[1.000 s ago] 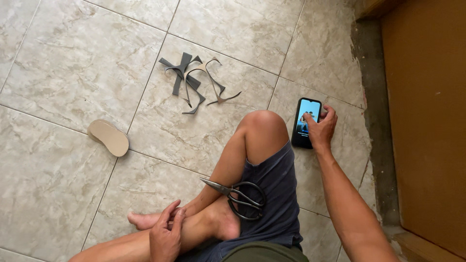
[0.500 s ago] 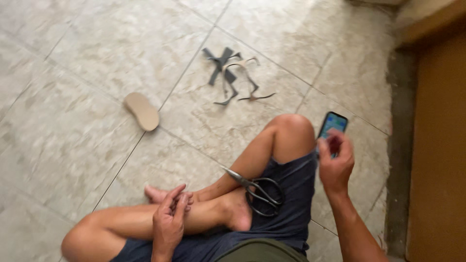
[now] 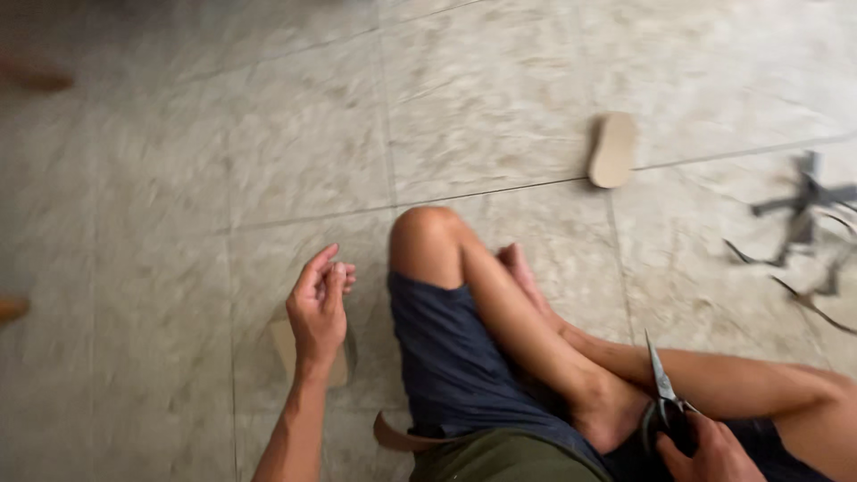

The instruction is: The person sits on the floor and cuts insole shapes out of cardboard sheets with scissors, tracing around a sole template and trimming along the drawn outline, placing finished insoles on the floor and discarding scraps.

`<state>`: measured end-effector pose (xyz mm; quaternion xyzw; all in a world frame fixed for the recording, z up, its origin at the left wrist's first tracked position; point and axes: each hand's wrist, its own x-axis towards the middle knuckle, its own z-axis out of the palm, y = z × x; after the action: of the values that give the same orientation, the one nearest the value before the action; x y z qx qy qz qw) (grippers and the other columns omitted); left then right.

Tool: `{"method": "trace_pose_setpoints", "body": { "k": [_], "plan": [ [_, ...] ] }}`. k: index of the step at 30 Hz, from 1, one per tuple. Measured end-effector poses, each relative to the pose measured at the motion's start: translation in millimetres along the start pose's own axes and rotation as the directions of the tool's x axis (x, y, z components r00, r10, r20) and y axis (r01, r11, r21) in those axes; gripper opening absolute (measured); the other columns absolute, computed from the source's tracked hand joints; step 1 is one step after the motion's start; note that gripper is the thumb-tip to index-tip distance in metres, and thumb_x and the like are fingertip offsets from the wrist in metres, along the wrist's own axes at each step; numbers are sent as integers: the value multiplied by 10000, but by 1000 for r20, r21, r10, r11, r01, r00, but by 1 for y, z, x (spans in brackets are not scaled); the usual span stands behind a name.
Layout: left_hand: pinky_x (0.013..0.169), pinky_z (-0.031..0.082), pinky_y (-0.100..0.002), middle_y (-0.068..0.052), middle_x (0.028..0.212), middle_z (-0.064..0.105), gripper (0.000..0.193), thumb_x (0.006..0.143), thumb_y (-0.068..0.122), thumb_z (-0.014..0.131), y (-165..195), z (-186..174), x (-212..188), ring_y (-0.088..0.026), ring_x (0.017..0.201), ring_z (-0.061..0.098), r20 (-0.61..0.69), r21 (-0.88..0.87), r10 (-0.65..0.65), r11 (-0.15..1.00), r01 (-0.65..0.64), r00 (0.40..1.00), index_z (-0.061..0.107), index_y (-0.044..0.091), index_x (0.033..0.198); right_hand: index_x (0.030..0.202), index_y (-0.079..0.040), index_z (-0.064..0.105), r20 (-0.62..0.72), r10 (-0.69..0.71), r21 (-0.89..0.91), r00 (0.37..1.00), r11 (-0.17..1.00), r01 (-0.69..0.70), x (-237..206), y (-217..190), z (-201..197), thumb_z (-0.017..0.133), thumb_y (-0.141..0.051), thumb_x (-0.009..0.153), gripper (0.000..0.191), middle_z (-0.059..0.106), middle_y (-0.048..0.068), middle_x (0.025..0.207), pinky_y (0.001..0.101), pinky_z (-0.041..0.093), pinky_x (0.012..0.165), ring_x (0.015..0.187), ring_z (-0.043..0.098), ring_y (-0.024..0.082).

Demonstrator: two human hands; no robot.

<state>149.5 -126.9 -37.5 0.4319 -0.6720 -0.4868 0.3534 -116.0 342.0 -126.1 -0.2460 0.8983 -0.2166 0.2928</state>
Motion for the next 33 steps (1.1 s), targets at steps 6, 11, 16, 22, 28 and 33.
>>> {"method": "trace_pose_setpoints", "body": {
  "k": [6, 11, 16, 22, 28, 33],
  "plan": [
    [1041, 454, -493, -209, 1365, 618, 504, 943, 278, 689, -49, -56, -38, -382, 1269, 550, -82, 771, -7, 633, 68, 997, 582, 68, 1388, 1300, -14, 689, 158, 205, 682, 966, 685, -257, 34, 20, -15, 727, -34, 850, 453, 703, 104, 837, 310, 508, 625, 689, 653, 161],
    [1058, 316, -610, -283, 1542, 332, 815, 842, 455, 750, -65, -44, -75, -463, 1430, 316, -98, 847, -16, 523, 92, 995, 441, 70, 1490, 1095, 68, 732, 94, 222, 574, 970, 784, -235, 49, -22, -16, 729, -88, 979, 194, 636, 140, 675, 312, 418, 560, 615, 567, 183],
    [1088, 318, -603, -281, 1555, 326, 832, 805, 450, 766, -54, -46, -75, -459, 1425, 318, -150, 856, -49, 494, 155, 987, 445, 79, 1477, 1099, 60, 772, 219, 85, 616, 972, 761, -205, 57, -80, -2, 750, -128, 887, 284, 666, 111, 679, 300, 433, 507, 580, 608, 167],
    [1151, 329, -573, -248, 1560, 398, 777, 851, 413, 783, 17, 8, -60, -440, 1446, 379, -77, 596, 108, 802, -41, 991, 485, 69, 1480, 1139, 11, 704, 339, -148, 697, 929, 703, -142, 55, -167, 19, 783, -194, 790, 413, 711, 80, 690, 284, 485, 507, 576, 647, 147],
    [1187, 348, -509, -210, 1550, 473, 467, 999, 358, 715, 78, 118, -86, -388, 1452, 432, 361, 321, 281, 858, -401, 889, 621, 109, 1384, 986, 6, 682, 58, -247, 776, 967, 620, 112, 49, -202, 33, 760, -146, 869, 207, 643, 21, 744, 278, 460, 548, 649, 576, 101],
    [907, 522, -356, -162, 1128, 690, 381, 1003, 368, 643, 65, 149, -54, -241, 1051, 645, 522, -302, 10, 937, 174, 853, 592, 32, 1173, 850, -8, 658, -146, -54, 787, 988, 599, 149, 51, -163, 3, 711, -67, 888, 88, 579, 0, 686, 272, 406, 544, 621, 508, 95]
  ]
}}
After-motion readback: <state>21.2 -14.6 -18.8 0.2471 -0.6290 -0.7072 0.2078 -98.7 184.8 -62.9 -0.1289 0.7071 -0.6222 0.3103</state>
